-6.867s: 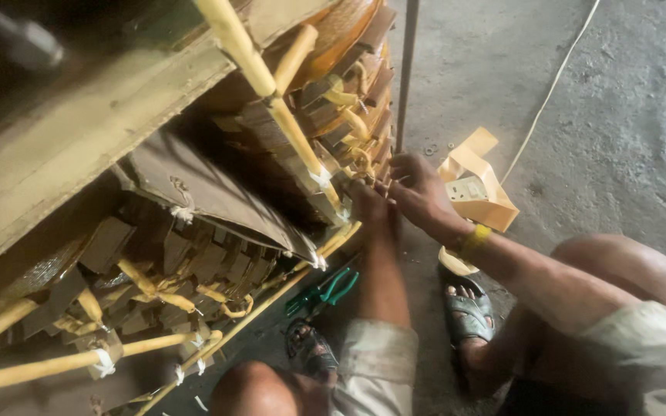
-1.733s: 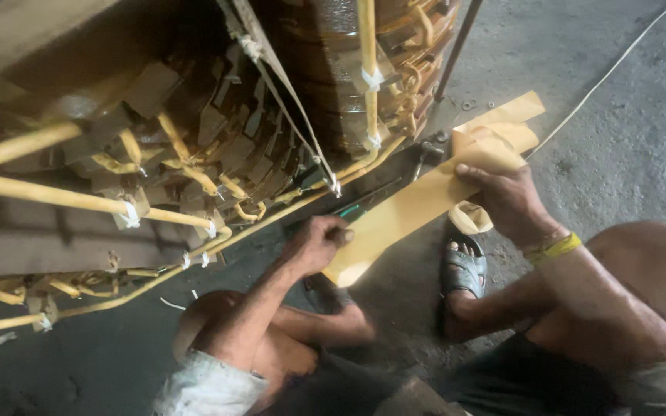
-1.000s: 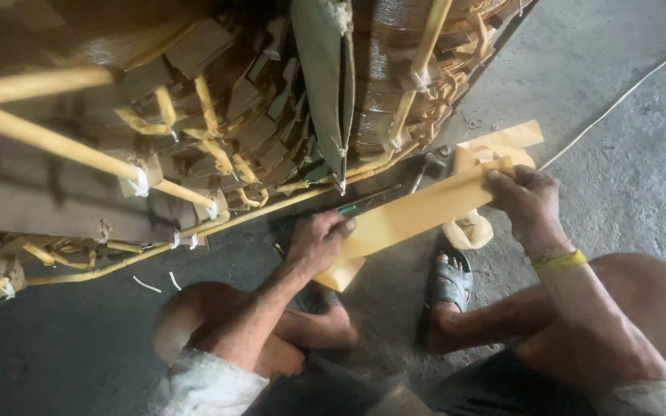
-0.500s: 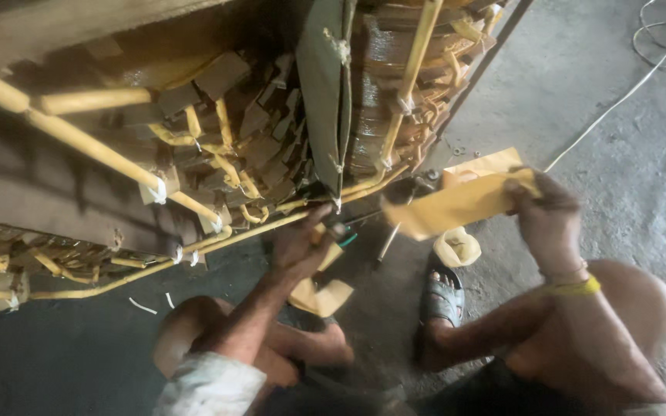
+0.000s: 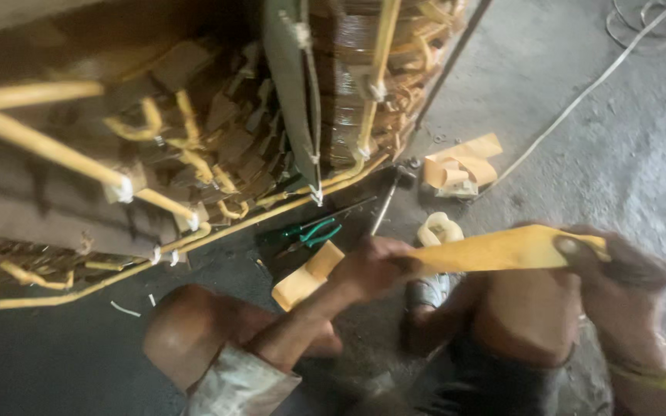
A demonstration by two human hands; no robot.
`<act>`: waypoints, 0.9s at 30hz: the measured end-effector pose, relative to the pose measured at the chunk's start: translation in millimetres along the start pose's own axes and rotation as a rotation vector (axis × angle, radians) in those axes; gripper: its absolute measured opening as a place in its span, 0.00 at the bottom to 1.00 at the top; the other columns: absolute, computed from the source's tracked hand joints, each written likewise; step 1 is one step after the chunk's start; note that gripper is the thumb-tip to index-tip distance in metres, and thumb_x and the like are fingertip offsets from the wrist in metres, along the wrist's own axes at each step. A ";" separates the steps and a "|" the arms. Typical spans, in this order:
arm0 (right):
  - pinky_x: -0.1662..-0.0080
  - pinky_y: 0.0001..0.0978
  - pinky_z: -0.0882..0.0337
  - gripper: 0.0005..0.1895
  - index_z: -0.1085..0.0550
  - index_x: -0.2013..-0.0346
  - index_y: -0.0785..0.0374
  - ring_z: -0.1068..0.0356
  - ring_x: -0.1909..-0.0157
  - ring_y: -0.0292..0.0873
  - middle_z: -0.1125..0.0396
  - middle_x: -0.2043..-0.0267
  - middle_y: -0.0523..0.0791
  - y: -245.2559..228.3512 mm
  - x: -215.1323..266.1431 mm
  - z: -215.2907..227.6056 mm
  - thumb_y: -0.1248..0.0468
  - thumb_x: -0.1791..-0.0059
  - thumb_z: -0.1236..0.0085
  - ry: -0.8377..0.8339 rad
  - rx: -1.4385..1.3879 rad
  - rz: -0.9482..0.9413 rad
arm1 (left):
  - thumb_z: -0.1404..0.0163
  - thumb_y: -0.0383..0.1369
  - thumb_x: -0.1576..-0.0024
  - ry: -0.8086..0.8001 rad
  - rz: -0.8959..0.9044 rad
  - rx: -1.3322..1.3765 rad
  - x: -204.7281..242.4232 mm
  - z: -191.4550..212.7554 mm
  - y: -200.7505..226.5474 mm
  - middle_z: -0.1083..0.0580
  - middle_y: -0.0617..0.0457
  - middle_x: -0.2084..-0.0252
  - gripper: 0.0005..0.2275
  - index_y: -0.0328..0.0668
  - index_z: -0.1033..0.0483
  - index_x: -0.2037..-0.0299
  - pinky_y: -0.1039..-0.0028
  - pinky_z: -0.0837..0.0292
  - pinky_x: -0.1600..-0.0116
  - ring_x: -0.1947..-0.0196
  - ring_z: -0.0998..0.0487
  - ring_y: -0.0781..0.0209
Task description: The person applies insulating paper strips to the copper windings of a large electrical transformer by hand.
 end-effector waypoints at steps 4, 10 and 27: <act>0.57 0.33 0.22 0.10 0.23 0.53 0.73 0.23 0.61 0.43 0.25 0.61 0.50 35.2 23.3 14.9 0.71 0.48 0.41 -0.024 -0.271 -0.215 | 0.45 0.33 0.40 0.055 -0.192 0.495 0.8 16.1 5.7 0.17 0.52 0.57 0.11 0.40 0.18 0.50 0.73 0.18 0.54 0.60 0.16 0.65; 0.61 0.34 0.23 0.10 0.23 0.53 0.73 0.23 0.63 0.44 0.25 0.59 0.51 71.7 32.3 15.2 0.71 0.48 0.42 0.050 -0.247 -0.448 | 0.40 0.31 0.43 0.196 -0.102 0.451 2.7 36.3 -8.9 0.16 0.51 0.62 0.09 0.39 0.16 0.54 0.74 0.18 0.60 0.65 0.17 0.66; 0.54 0.35 0.20 0.21 0.19 0.55 0.66 0.20 0.57 0.45 0.23 0.55 0.55 139.9 34.9 11.4 0.82 0.55 0.53 -0.348 -0.682 0.118 | 0.64 0.09 0.50 0.057 -0.551 0.368 5.1 63.8 -1.0 0.17 0.52 0.55 0.25 0.48 0.16 0.59 0.73 0.18 0.45 0.54 0.16 0.65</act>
Point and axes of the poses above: each hand's wrist, its own x-axis away from the middle knuckle, its own z-axis out of the back of the hand, y = z × x, the point moved 8 cm from there along -x, towards the middle knuckle
